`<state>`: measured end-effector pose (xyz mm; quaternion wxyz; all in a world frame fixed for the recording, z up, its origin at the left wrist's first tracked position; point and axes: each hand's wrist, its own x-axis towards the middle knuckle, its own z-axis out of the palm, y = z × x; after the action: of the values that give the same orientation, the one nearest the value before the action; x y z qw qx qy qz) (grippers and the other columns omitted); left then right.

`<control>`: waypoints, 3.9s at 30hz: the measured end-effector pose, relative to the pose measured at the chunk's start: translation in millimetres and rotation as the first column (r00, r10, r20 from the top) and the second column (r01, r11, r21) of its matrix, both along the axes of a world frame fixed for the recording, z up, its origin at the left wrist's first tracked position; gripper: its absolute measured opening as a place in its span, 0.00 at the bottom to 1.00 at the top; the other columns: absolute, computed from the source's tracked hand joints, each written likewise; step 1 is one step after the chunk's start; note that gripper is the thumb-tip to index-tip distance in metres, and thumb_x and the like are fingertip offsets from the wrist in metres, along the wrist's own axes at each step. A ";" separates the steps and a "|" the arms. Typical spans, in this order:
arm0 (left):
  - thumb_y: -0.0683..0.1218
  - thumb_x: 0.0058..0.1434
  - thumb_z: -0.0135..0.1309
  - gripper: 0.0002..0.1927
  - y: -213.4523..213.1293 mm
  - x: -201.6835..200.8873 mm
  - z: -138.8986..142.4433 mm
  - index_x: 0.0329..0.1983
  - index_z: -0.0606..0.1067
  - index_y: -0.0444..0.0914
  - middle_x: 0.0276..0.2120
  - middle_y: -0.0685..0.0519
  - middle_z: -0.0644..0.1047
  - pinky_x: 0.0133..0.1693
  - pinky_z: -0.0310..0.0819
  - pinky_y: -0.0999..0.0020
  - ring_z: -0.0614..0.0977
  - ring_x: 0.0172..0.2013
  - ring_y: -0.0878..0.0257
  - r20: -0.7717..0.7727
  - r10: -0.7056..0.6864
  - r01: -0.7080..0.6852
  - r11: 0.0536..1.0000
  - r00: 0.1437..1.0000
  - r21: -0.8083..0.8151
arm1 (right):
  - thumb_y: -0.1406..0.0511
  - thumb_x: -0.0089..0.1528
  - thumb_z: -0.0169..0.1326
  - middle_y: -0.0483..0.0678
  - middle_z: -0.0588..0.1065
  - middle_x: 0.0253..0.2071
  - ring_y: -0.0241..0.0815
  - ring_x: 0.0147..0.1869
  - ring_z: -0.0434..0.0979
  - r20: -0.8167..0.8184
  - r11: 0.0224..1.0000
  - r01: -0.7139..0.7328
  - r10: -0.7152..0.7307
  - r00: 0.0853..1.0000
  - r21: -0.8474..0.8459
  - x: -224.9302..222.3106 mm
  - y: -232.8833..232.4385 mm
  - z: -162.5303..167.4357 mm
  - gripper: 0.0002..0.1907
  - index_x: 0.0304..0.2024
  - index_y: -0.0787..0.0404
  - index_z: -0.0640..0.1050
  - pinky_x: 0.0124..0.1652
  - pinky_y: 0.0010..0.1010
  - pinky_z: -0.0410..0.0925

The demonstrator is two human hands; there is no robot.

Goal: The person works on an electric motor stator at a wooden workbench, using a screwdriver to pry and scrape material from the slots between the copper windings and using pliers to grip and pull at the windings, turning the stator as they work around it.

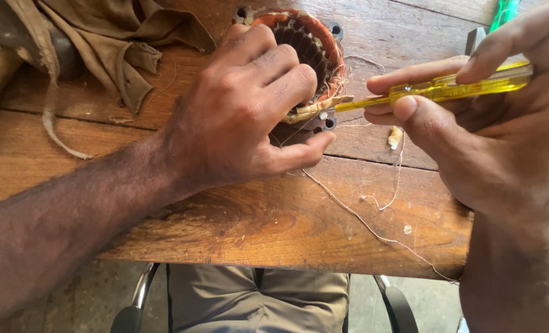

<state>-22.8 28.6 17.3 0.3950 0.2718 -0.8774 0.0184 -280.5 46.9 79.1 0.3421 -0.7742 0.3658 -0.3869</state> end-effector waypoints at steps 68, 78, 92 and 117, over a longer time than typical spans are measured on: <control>0.58 0.59 0.69 0.26 -8.5 4.2 -9.8 0.47 0.74 0.36 0.43 0.47 0.76 0.58 0.64 0.52 0.73 0.51 0.50 0.068 -0.043 0.045 0.999 0.997 -0.031 | 0.73 0.77 0.50 0.57 0.76 0.36 0.42 0.33 0.81 0.176 0.973 -0.054 0.014 0.984 0.223 25.9 -19.5 -12.7 0.16 0.56 0.61 0.55 0.31 0.27 0.75; 0.63 0.53 0.71 0.32 -7.1 1.2 -8.5 0.47 0.76 0.35 0.41 0.47 0.77 0.58 0.66 0.52 0.74 0.49 0.50 0.109 0.015 -0.010 0.999 0.994 -0.046 | 0.73 0.79 0.50 0.56 0.74 0.39 0.43 0.39 0.82 0.059 0.999 -0.035 0.036 0.998 -0.024 35.8 9.7 -11.0 0.16 0.52 0.62 0.54 0.33 0.26 0.77; 0.58 0.61 0.67 0.26 -9.6 4.4 -16.8 0.46 0.74 0.34 0.44 0.45 0.76 0.62 0.64 0.51 0.74 0.54 0.48 0.099 -0.031 0.037 0.998 0.995 -0.059 | 0.71 0.72 0.51 0.54 0.77 0.34 0.40 0.30 0.82 0.207 0.923 0.122 -0.209 0.956 0.365 52.2 1.8 -5.4 0.14 0.54 0.67 0.60 0.28 0.26 0.77; 0.61 0.66 0.63 0.26 -9.5 11.7 0.4 0.43 0.74 0.33 0.45 0.45 0.73 0.60 0.67 0.51 0.73 0.53 0.50 0.081 -0.147 0.151 0.988 0.986 -0.040 | 0.71 0.73 0.44 0.56 0.73 0.28 0.46 0.27 0.80 0.480 0.945 0.319 -0.311 0.820 0.068 -0.5 108.0 -37.3 0.13 0.57 0.60 0.58 0.25 0.32 0.72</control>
<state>-11.0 19.1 17.8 0.3671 0.1953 -0.9092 0.0195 -281.0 154.9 41.8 0.3483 -0.5838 0.3882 -0.6222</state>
